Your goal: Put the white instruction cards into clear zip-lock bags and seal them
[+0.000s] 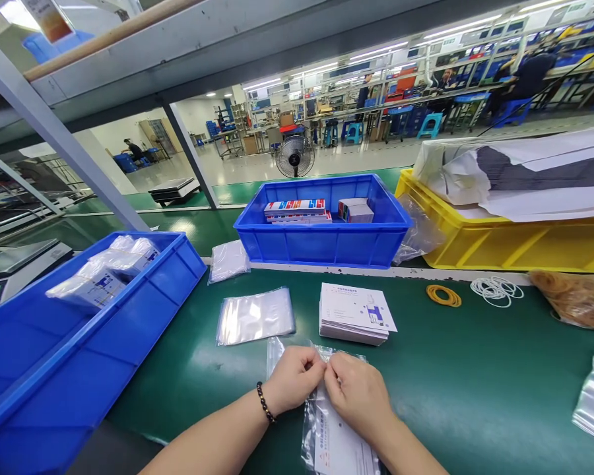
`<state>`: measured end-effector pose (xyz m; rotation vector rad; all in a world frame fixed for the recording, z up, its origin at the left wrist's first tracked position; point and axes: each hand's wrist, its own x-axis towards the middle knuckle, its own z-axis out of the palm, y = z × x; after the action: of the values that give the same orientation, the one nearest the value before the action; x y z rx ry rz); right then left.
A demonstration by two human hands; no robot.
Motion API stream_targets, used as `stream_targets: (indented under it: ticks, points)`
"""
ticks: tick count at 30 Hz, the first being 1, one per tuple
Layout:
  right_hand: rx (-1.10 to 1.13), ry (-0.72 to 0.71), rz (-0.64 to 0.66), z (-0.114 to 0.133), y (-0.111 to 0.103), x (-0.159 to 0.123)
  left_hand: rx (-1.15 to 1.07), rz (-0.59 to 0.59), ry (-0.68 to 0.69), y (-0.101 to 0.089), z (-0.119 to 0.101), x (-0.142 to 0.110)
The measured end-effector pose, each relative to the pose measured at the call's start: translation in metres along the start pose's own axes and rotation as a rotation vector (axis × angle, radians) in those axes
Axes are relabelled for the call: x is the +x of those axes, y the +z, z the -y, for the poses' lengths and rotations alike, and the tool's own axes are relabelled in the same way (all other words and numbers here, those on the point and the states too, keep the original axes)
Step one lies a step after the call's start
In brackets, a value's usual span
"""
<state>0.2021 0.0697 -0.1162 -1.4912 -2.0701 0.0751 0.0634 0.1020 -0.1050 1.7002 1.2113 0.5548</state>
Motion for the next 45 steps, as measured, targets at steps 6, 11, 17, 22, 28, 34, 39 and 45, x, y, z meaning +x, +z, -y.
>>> stream_targets:
  ticks: [6,11,17,22,28,34,39,45]
  points:
    - [-0.066,-0.013,-0.093,0.006,0.007,-0.004,-0.057,0.008,-0.057,0.000,0.001,0.003]
    - [0.089,-0.065,-0.011,-0.001,-0.002,0.004,-0.208,0.052,-0.027,-0.003,0.003,0.003]
    - [0.574,0.156,0.387,-0.002,-0.019,0.013,-0.301,0.219,0.013,-0.009,0.001,0.000]
    - [0.826,0.163,0.632,-0.004,-0.025,0.012,-0.354,0.359,0.014,-0.014,-0.001,-0.003]
    - [1.172,0.231,0.697,-0.010,-0.016,0.005,-0.394,0.422,0.123,-0.013,0.003,-0.004]
    - [1.229,0.311,0.597,-0.012,-0.004,0.002,-0.637,0.468,0.089,-0.009,0.008,-0.006]
    - [1.088,0.396,0.353,-0.013,-0.013,0.006,-0.553,0.292,-0.001,-0.013,0.001,-0.002]
    - [0.316,-0.143,0.006,-0.002,-0.016,0.000,-0.408,0.061,-0.178,-0.009,0.000,0.006]
